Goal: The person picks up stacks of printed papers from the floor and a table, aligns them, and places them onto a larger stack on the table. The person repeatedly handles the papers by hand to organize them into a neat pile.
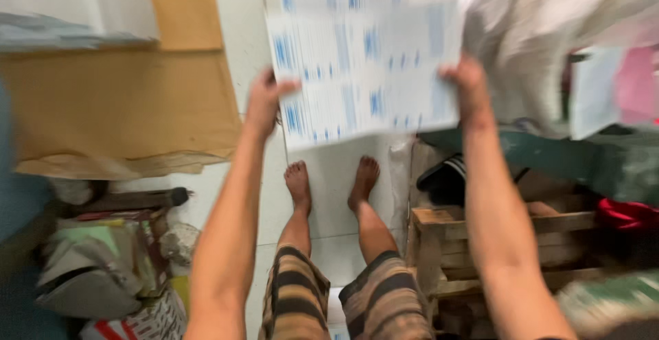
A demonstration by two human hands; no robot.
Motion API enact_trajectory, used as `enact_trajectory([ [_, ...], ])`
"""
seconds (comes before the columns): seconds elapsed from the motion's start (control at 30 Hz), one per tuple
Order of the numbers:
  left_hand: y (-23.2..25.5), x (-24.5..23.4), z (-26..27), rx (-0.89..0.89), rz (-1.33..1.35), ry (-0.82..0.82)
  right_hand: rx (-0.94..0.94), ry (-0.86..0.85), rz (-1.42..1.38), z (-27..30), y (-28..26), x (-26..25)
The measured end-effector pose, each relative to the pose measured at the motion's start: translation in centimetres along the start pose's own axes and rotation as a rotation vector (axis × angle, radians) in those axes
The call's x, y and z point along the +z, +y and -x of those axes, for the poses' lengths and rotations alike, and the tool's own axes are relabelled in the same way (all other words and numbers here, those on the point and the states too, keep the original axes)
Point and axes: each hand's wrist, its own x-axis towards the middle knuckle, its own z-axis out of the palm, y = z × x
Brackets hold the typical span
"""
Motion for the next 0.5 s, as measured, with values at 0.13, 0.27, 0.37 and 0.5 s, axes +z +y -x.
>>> enact_trajectory([
  [0.13, 3.5, 1.7, -7.6, 0.040, 0.171, -0.020, 0.036, 0.014, -0.238, -9.1, 1.9, -0.3],
  [0.27, -0.7, 1.9, -16.1, -0.042, 0.196, 0.078, 0.015, 0.089, -0.224, -17.1, 8.8, 1.2],
  [0.37, -4.9, 2.3, -19.6, -0.049, 0.218, 0.131, 0.063, 0.125, -0.450, -20.2, 12.8, 2.3],
  [0.5, -7.5, 2.5, -20.4, 0.156, 0.368, 0.064, 0.135, 0.093, -0.412, -19.5, 15.0, 0.6],
])
